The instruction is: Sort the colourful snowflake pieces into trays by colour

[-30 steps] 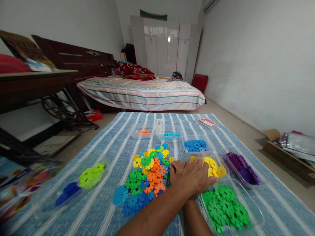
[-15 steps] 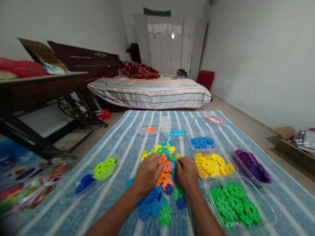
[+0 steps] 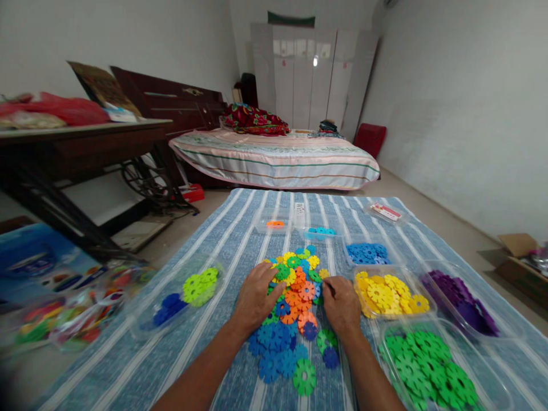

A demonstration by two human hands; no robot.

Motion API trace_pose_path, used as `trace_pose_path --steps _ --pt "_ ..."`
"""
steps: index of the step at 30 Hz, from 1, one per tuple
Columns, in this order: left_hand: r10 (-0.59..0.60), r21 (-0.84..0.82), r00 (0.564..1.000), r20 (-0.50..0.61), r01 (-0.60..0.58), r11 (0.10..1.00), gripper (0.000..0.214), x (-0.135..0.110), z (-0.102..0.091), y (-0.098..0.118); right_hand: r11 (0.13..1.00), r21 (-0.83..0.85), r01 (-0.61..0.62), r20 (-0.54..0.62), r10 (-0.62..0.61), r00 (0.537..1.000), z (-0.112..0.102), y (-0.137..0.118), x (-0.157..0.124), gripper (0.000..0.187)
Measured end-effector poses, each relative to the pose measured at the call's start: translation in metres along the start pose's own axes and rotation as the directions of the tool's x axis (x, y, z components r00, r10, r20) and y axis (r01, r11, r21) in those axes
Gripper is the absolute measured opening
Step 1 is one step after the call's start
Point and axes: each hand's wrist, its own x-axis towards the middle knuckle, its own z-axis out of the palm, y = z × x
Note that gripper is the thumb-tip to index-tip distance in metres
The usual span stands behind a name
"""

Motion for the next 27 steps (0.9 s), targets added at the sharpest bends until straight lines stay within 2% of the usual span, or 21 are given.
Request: trace_pose_path --steps 6,10,20,27 --pt "-0.044 0.012 0.988 0.146 0.043 0.999 0.041 0.0024 -0.0053 0.0076 1.0 -0.005 -0.003 0.01 0.003 1.0 -0.0017 -0.0011 -0.001 0.027" --pt "-0.012 -0.003 0.976 0.218 0.013 1.0 0.044 0.003 -0.0049 0.0066 1.0 -0.003 0.0 0.009 0.0 1.0 -0.0024 -0.0017 -0.0011 0.028" --pt "0.046 -0.06 0.981 0.191 -0.035 0.998 0.03 0.0028 -0.0046 0.0054 1.0 -0.017 0.005 0.011 -0.005 1.0 0.0 0.0013 -0.0014 0.026" --pt "0.046 -0.05 0.986 0.16 -0.038 0.998 0.025 -0.0017 -0.0064 0.0083 1.0 -0.014 0.008 0.002 -0.008 1.0 -0.0004 0.0007 -0.0017 0.028"
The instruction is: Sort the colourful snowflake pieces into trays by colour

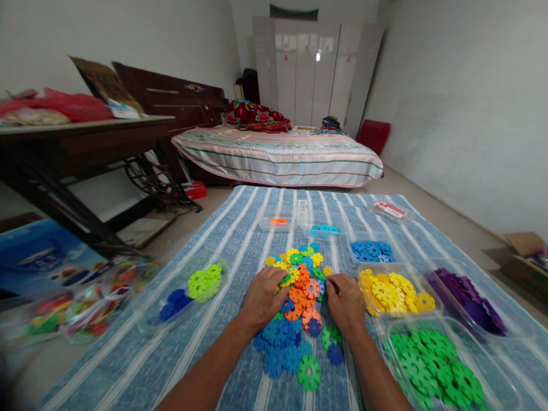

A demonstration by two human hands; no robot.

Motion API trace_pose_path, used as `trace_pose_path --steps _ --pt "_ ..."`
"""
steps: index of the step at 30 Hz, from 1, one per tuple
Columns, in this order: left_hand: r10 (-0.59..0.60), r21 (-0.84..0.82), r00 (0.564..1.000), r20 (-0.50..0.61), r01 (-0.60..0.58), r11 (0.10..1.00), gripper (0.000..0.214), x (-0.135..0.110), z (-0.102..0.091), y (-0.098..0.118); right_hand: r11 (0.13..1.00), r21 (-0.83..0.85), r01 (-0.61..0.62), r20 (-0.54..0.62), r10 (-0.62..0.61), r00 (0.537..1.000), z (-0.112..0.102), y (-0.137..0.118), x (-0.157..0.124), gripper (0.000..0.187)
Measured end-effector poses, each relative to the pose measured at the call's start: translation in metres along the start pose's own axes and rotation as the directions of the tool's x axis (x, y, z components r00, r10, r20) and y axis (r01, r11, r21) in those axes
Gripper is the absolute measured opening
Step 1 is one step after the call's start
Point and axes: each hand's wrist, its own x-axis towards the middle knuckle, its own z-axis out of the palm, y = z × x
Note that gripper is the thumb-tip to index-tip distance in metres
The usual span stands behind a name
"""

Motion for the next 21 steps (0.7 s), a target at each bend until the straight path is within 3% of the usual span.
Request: trace_pose_path --steps 13,21 --pt "-0.017 0.003 0.995 -0.097 0.018 1.0 0.02 -0.003 -0.001 0.005 1.0 -0.002 0.01 0.012 -0.01 1.0 -0.001 -0.001 0.001 0.027" --pt "-0.1 -0.084 0.993 -0.065 0.094 0.992 0.019 -0.002 -0.004 0.012 1.0 -0.006 0.01 0.004 -0.01 1.0 0.0 0.001 0.002 0.027"
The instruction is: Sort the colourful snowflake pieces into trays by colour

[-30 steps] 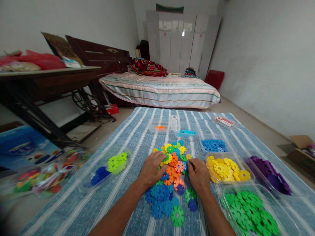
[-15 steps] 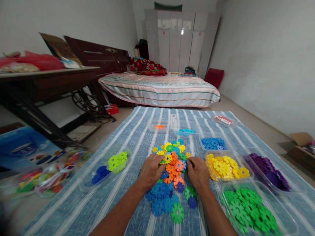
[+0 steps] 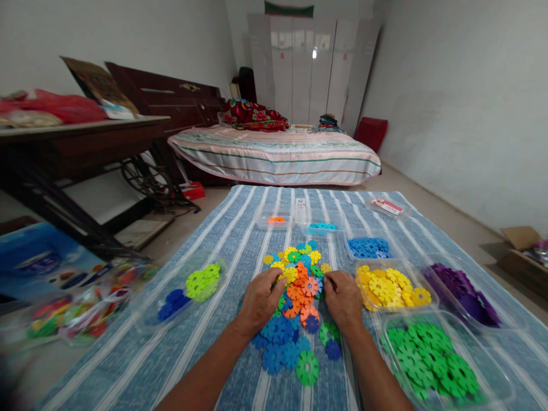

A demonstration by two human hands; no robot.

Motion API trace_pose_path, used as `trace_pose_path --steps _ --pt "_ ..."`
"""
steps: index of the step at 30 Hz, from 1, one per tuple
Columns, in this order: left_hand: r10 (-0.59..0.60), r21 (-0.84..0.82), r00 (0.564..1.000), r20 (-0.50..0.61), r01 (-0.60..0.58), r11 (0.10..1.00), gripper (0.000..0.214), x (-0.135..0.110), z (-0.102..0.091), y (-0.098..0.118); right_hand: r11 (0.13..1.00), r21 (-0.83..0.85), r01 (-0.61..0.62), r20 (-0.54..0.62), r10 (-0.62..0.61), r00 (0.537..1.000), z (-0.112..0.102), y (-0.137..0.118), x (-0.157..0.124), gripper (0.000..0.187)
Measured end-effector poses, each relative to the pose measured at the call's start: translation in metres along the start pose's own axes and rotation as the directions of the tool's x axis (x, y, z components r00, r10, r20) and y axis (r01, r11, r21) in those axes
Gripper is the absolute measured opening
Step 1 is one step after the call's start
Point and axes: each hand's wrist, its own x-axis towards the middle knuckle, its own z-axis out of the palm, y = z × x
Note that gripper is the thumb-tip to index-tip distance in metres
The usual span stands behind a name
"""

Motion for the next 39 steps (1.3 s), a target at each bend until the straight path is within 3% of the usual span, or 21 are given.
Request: trace_pose_path --steps 7,11,26,35,39 --pt "-0.15 -0.094 0.988 0.038 0.153 0.984 0.022 0.001 -0.002 0.0 1.0 0.015 0.0 -0.012 0.0 1.0 0.0 -0.002 -0.001 0.027" --pt "-0.176 -0.089 0.983 0.043 0.179 0.98 0.021 0.003 -0.003 -0.003 1.0 0.009 -0.004 -0.013 0.004 1.0 0.0 -0.003 0.0 0.026" --pt "-0.2 -0.135 0.961 -0.193 0.176 0.975 0.024 0.009 -0.003 -0.024 1.0 0.014 0.019 -0.03 -0.018 0.999 0.002 0.001 0.002 0.025" --pt "-0.35 -0.293 0.933 -0.088 0.312 0.904 0.032 0.013 -0.011 -0.015 1.0 0.011 0.009 -0.033 -0.009 0.999 0.002 -0.003 0.004 0.023" --pt "-0.377 -0.388 0.926 0.002 0.348 0.853 0.036 0.02 -0.014 -0.001 1.0 0.012 0.008 -0.045 -0.007 0.999 0.002 -0.007 0.006 0.021"
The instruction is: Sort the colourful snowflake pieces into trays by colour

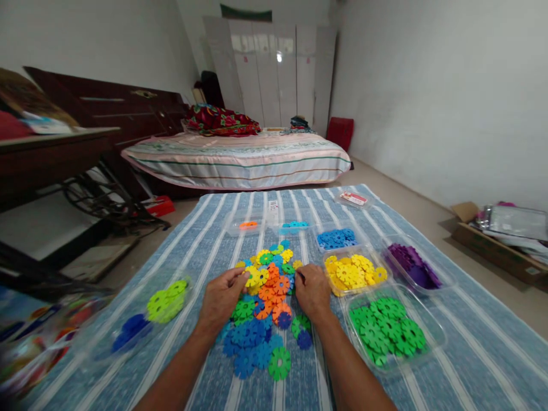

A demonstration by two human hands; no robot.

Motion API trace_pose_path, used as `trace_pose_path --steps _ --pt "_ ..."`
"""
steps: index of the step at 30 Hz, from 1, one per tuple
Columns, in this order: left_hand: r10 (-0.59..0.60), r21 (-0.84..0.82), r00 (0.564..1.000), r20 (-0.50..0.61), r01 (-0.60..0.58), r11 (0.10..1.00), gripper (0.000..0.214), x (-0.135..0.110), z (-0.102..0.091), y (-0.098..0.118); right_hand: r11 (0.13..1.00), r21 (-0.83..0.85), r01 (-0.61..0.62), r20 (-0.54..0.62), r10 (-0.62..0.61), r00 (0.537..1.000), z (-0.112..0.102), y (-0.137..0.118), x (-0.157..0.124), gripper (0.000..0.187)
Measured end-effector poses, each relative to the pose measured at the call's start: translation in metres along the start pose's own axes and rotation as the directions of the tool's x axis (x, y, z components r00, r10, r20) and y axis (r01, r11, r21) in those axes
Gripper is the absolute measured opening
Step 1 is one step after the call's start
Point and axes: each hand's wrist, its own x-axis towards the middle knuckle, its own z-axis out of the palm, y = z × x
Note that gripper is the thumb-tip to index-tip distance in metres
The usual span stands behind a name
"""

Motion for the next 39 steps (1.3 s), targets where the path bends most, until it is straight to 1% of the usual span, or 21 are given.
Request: trace_pose_path --steps 2,4,7,9,10,12,13,15,17,19,21,23,26,29,33,36,39 --pt "0.005 -0.044 0.997 0.074 -0.002 0.999 0.034 0.001 0.008 0.015 1.0 0.001 -0.002 -0.008 0.002 1.0 0.0 -0.001 0.001 0.021" --pt "0.043 -0.079 0.984 0.173 -0.03 0.996 0.03 0.003 0.022 0.036 1.0 -0.005 -0.006 -0.013 0.006 1.0 -0.001 -0.003 0.001 0.021" --pt "0.138 -0.132 0.937 0.321 -0.1 0.986 0.028 0.005 0.052 0.073 0.998 -0.022 -0.058 -0.031 0.057 0.998 -0.003 -0.006 0.0 0.022" --pt "0.204 -0.182 0.9 0.385 -0.143 0.973 0.035 0.006 0.07 0.095 0.998 -0.005 -0.068 -0.045 0.068 0.997 -0.005 -0.009 -0.001 0.026" --pt "0.225 -0.181 0.889 0.399 -0.164 0.97 0.037 0.005 0.077 0.102 0.998 0.012 -0.064 -0.052 0.065 0.997 -0.006 -0.011 -0.001 0.028" --pt "0.259 -0.152 0.879 0.4 -0.216 0.965 0.036 0.004 0.083 0.108 0.998 0.032 -0.059 -0.054 0.061 0.997 -0.007 -0.012 -0.002 0.031" --pt "0.273 -0.121 0.881 0.387 -0.245 0.962 0.033 0.003 0.082 0.106 0.997 0.029 -0.066 -0.049 0.068 0.997 -0.007 -0.012 -0.002 0.031" --pt "0.292 -0.043 0.888 0.356 -0.297 0.954 0.025 0.002 0.072 0.092 0.997 0.013 -0.073 -0.027 0.073 0.997 -0.007 -0.01 -0.003 0.027" --pt "0.286 0.064 0.906 0.312 -0.32 0.945 0.02 0.003 0.054 0.07 0.998 0.014 -0.056 0.003 0.056 0.998 -0.005 -0.007 -0.003 0.025" --pt "0.259 0.196 0.934 0.245 -0.309 0.931 0.02 0.005 0.034 0.045 0.999 0.026 -0.042 0.025 0.041 0.999 -0.003 -0.003 -0.003 0.023" --pt "0.242 0.332 0.951 0.192 -0.295 0.896 0.02 0.008 0.018 0.024 0.999 0.03 -0.032 0.036 0.031 0.999 -0.001 0.001 -0.002 0.023" --pt "0.258 0.44 0.946 0.196 -0.32 0.839 0.019 0.008 0.008 0.011 0.999 0.028 -0.018 0.032 0.017 0.999 0.0 0.003 -0.002 0.023" --pt "0.297 0.529 0.915 0.274 -0.401 0.748 0.021 0.006 0.006 0.006 1.0 0.025 -0.011 0.027 0.01 1.0 0.002 0.005 -0.002 0.023" --pt "0.274 0.579 0.9 0.339 -0.43 0.693 0.022 0.002 0.012 0.013 1.0 0.024 -0.015 0.03 0.015 0.999 0.001 0.005 -0.002 0.022" --pt "0.233 0.614 0.901 0.365 -0.421 0.668 0.026 0.003 0.019 0.02 0.999 0.028 -0.019 0.025 0.018 1.0 0.001 0.003 -0.001 0.021" --pt "0.247 0.624 0.905 0.347 -0.419 0.659 0.027 0.006 0.02 0.02 1.0 0.021 -0.018 0.016 0.017 1.0 0.002 0.003 0.0 0.021" --pt "0.263 0.607 0.91 0.32 -0.41 0.681 0.026 0.01 0.018 0.017 1.0 0.02 -0.024 0.013 0.023 1.0 0.003 0.003 0.0 0.02"
